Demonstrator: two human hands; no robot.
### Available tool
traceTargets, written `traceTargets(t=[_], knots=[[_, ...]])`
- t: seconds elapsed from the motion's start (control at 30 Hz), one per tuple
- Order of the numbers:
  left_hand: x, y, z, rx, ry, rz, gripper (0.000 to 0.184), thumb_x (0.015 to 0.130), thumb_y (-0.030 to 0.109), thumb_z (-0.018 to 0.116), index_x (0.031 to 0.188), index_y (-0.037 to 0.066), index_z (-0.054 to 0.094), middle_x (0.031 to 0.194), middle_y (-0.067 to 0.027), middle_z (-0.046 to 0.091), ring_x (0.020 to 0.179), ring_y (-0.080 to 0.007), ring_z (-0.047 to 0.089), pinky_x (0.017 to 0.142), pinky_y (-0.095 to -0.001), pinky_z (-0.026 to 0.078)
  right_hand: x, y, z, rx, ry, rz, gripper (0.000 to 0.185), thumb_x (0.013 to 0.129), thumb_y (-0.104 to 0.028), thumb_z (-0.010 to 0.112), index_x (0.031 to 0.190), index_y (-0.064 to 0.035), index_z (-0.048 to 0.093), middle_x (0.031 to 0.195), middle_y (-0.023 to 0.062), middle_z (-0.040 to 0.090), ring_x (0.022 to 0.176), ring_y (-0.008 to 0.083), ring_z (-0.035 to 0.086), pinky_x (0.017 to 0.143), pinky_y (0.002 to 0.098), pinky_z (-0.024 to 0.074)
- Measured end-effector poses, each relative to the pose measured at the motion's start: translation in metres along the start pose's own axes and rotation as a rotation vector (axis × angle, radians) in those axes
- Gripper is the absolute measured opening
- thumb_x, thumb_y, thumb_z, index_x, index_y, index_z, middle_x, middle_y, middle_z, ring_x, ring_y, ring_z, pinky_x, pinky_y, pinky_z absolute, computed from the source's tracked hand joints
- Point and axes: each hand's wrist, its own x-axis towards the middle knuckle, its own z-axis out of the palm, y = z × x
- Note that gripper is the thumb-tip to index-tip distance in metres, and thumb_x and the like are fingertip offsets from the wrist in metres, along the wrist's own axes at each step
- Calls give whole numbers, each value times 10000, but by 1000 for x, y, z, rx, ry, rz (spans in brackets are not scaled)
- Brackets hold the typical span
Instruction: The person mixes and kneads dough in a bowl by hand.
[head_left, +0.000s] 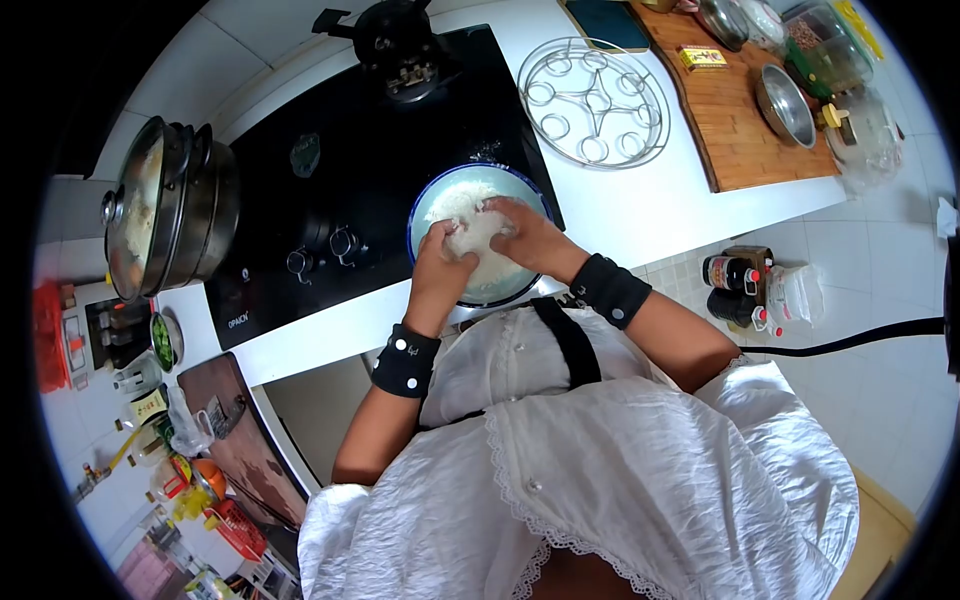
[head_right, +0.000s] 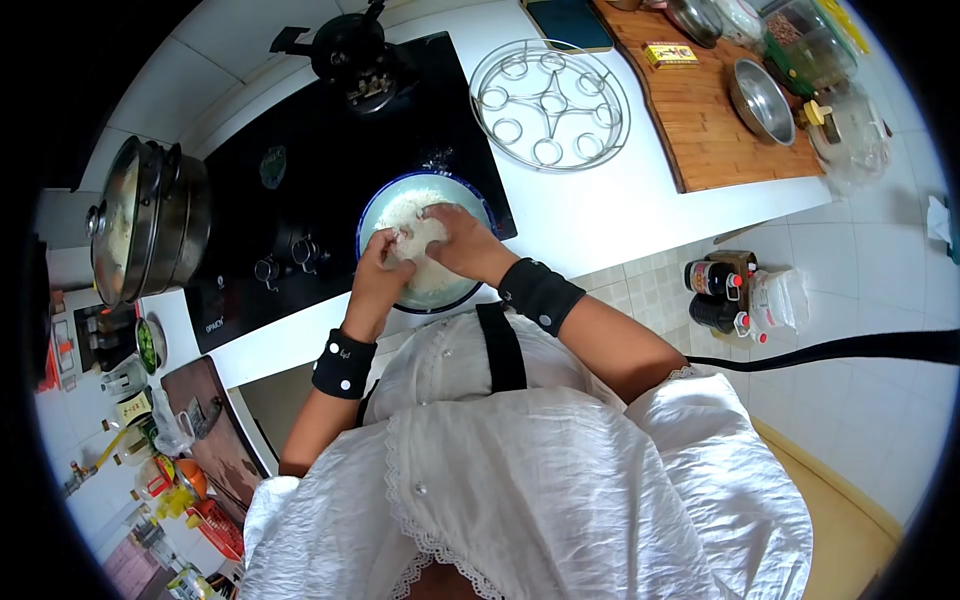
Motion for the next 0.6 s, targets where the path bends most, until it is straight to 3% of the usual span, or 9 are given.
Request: traceTargets(t=[0.03, 0.13, 0.23, 0.33, 0.43, 0.53, 0.6], knots=[[0, 0, -1, 30, 19, -6, 469, 708, 28, 552, 1160, 16, 424, 1099, -106, 487, 1026, -185, 464, 855, -266, 378, 1, 0, -1, 14, 18, -28, 565, 711, -136, 562, 1206, 56, 368, 1216, 249, 402, 1153, 357, 368, 976, 336, 294], [6, -2, -1, 52, 110, -41, 590, 726, 69, 560, 1266, 38, 326, 1146, -129, 451, 1074, -197, 419, 869, -274, 365, 10, 12, 5, -73, 136, -20, 578, 726, -160, 552, 1223, 54, 348, 1229, 259, 386, 1165, 357, 357, 979, 331, 289], [10, 14, 2, -374, 106, -229, 703, 733, 88, 573, 1333, 72, 206, 1197, -149, 412, 1118, -215, 378, 885, -291, 353, 22, 19, 15, 42, 145, 93, 588, 736, -165, 539, 1237, 58, 324, 1233, 264, 379, 1165, 350, 361, 980, 322, 284], [20, 13, 1, -348, 3, -295, 751, 737, 73, 571, 1347, 70, 133, 1223, -158, 393, 1101, -228, 409, 864, -298, 381, 33, 21, 16, 191, 24, 233, 591, 779, -159, 508, 1285, 30, 269, 1266, 217, 362, 1181, 275, 361, 974, 287, 271], [29, 7, 10, -365, -47, -291, 746, 719, 29, 574, 1339, 67, 162, 1176, -143, 435, 1040, -230, 468, 822, -303, 420, 36, 15, 16, 320, -60, 310, 609, 770, -180, 491, 1298, 15, 258, 1258, 193, 370, 1154, 246, 379, 955, 263, 283], [40, -3, 17, -368, -99, -211, 721, 697, -18, 575, 1315, 63, 213, 1122, -127, 478, 981, -222, 510, 786, -300, 445, 36, 5, 6, 639, -184, 418, 608, 763, -220, 467, 1300, -8, 275, 1222, 152, 394, 1110, 217, 397, 936, 249, 293], [42, -4, 19, -336, -84, -213, 678, 684, -39, 577, 1278, 59, 266, 1081, -116, 501, 963, -214, 518, 786, -299, 446, 37, 11, 7, 693, -147, 398, 511, 769, -234, 447, 1215, 3, 363, 1111, 134, 452, 1010, 205, 438, 890, 268, 326]])
